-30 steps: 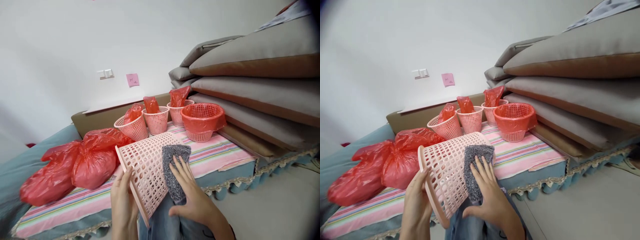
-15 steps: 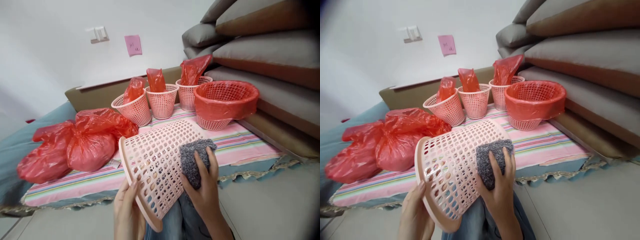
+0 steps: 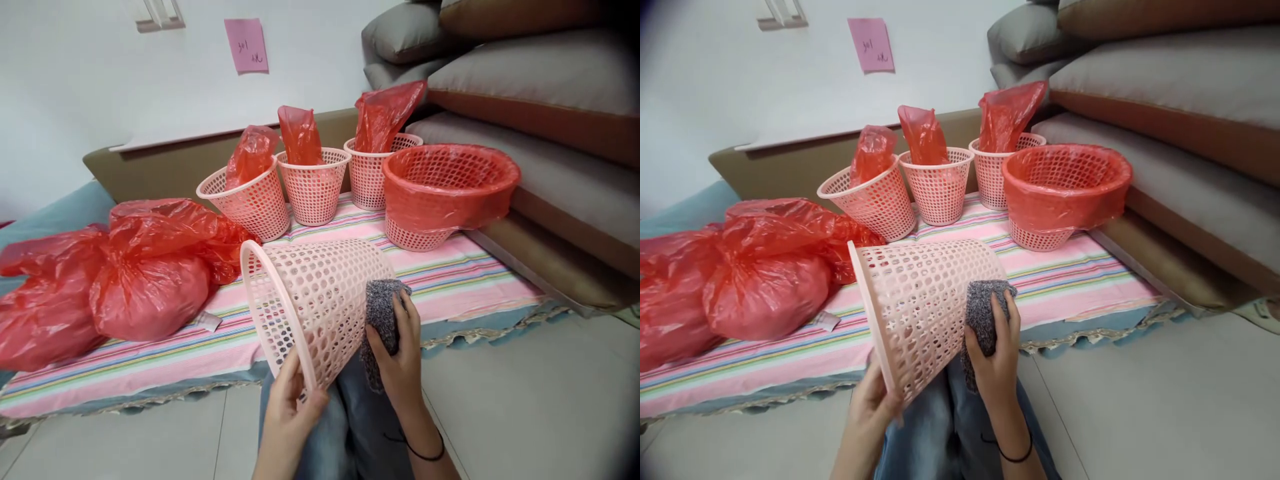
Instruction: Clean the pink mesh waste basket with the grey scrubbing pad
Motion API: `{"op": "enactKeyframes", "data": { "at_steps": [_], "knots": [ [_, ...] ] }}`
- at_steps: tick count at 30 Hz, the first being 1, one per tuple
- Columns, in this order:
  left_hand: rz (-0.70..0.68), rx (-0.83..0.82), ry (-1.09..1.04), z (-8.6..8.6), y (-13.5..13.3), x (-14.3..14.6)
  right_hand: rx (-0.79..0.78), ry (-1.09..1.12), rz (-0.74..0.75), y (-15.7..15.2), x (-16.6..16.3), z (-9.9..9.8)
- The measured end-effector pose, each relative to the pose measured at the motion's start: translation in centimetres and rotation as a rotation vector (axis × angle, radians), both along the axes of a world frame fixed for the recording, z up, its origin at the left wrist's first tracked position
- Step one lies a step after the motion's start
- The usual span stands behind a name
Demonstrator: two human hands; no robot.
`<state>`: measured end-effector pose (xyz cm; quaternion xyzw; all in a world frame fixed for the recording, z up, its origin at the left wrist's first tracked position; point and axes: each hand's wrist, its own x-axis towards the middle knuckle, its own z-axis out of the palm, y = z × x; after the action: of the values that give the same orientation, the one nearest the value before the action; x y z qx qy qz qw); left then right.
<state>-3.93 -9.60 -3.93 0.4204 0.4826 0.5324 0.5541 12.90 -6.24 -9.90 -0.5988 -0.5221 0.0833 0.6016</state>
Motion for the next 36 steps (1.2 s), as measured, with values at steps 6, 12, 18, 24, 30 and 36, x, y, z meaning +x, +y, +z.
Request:
{"op": "enactKeyframes", "data": {
  "at_steps": [6,12,18,24,30,36],
  "knots": [
    [0.092,-0.077,0.213,-4.6,-1.5,-0.9,0.019,-0.043,-0.005,-0.2,-1.2,0.2],
    [0.152,-0.042,0.138,-4.9,-0.9,-1.4,0.113,-0.286,0.170,-3.0,-4.1,3.5],
    [-0.027,0.063,0.113,-3.4,0.6,-0.9,0.145,-0.326,0.166,-2.3,-3.7,3.0],
    [-0.107,0.051,0.116,-2.8,0.9,-0.3,0.043,0.049,-0.146,0.6,2.1,-1.1],
    [-0.016,0.044,0.067,-2.6,1.1,0.3,0.038,-0.100,-0.067,-0.3,0.6,-0.4],
    [0.046,0.038,0.032,-3.5,1.9,-0.3,0.131,-0.406,0.223,-2.5,-5.3,3.2]
  ]
}}
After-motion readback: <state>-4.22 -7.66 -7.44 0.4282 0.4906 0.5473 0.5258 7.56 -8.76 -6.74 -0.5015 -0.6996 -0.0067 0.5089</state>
